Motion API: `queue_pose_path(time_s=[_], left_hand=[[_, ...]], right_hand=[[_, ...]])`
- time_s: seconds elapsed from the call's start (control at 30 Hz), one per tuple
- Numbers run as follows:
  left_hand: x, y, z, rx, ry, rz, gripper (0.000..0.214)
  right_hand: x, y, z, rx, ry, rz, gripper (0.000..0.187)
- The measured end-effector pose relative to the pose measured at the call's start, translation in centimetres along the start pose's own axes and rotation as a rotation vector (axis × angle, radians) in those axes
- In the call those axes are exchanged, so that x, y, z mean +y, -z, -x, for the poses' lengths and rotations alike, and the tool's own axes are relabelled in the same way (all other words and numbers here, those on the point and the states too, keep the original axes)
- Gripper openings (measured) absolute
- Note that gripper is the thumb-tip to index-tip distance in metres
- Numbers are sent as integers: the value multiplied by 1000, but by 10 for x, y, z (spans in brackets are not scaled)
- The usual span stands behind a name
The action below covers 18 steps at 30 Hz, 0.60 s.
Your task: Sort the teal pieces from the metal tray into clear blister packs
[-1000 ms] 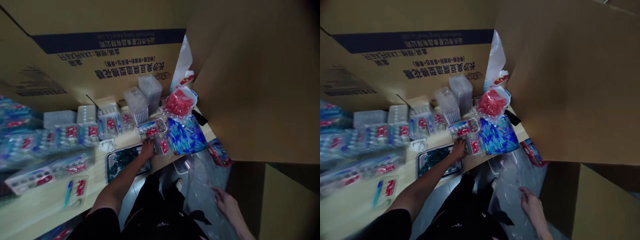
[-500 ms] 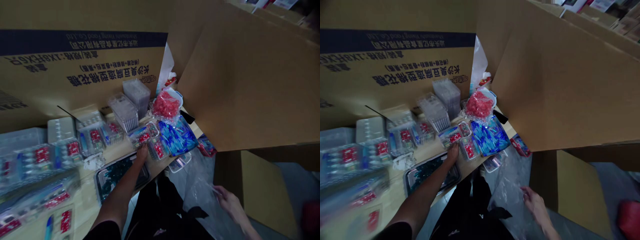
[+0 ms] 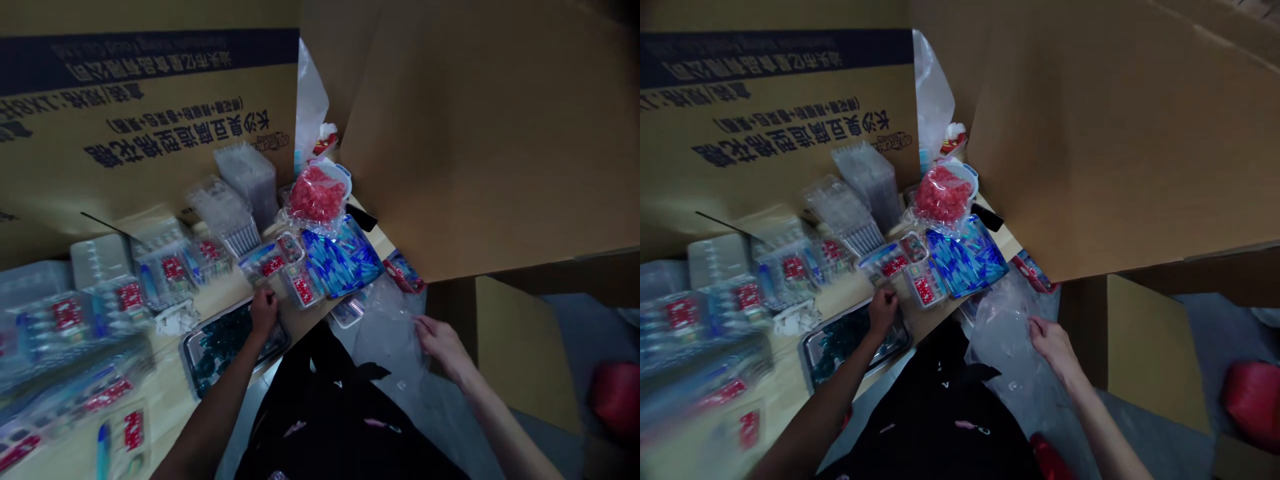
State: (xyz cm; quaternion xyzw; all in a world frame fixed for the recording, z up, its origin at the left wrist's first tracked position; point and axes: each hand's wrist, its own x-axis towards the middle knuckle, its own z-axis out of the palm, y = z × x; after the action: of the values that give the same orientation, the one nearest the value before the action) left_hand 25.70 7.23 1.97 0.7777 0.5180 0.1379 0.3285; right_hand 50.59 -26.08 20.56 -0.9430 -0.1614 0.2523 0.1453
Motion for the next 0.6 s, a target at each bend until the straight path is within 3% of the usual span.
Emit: queue_pose_path(time_s=[0.07,0.13,0.23,0.3,0.37,0.43,0.5,0.6], left_hand=[[9,18,9,54,57,41,13],[31,37,15,90,98,81,17],[98,61,25,59,52,198,24],[158,65,38,-103,-90,434,23],[215,55,57,-366,-311,497,17],[257,29,76,-660,-607,294,18],[278,-4,90,-867,-845,-149,28],[282,-45,101,-951,-940,-360,30]], right_hand=[[-15,0,-4,-37,-44,-32,50],[-32,-2,-8,-54,-75,-80,58],[-49,-6,-20,-72,-112,-125,51],[-53,-9,-29,-67,-115,-153,43],[-52,-10,-35,-64,-106,-184,38],[-49,-6,-36,-66,-95,-212,37],[-41,3,-33,-58,-115,-222,42],[-19,18,-26,-57,-212,-211,51]])
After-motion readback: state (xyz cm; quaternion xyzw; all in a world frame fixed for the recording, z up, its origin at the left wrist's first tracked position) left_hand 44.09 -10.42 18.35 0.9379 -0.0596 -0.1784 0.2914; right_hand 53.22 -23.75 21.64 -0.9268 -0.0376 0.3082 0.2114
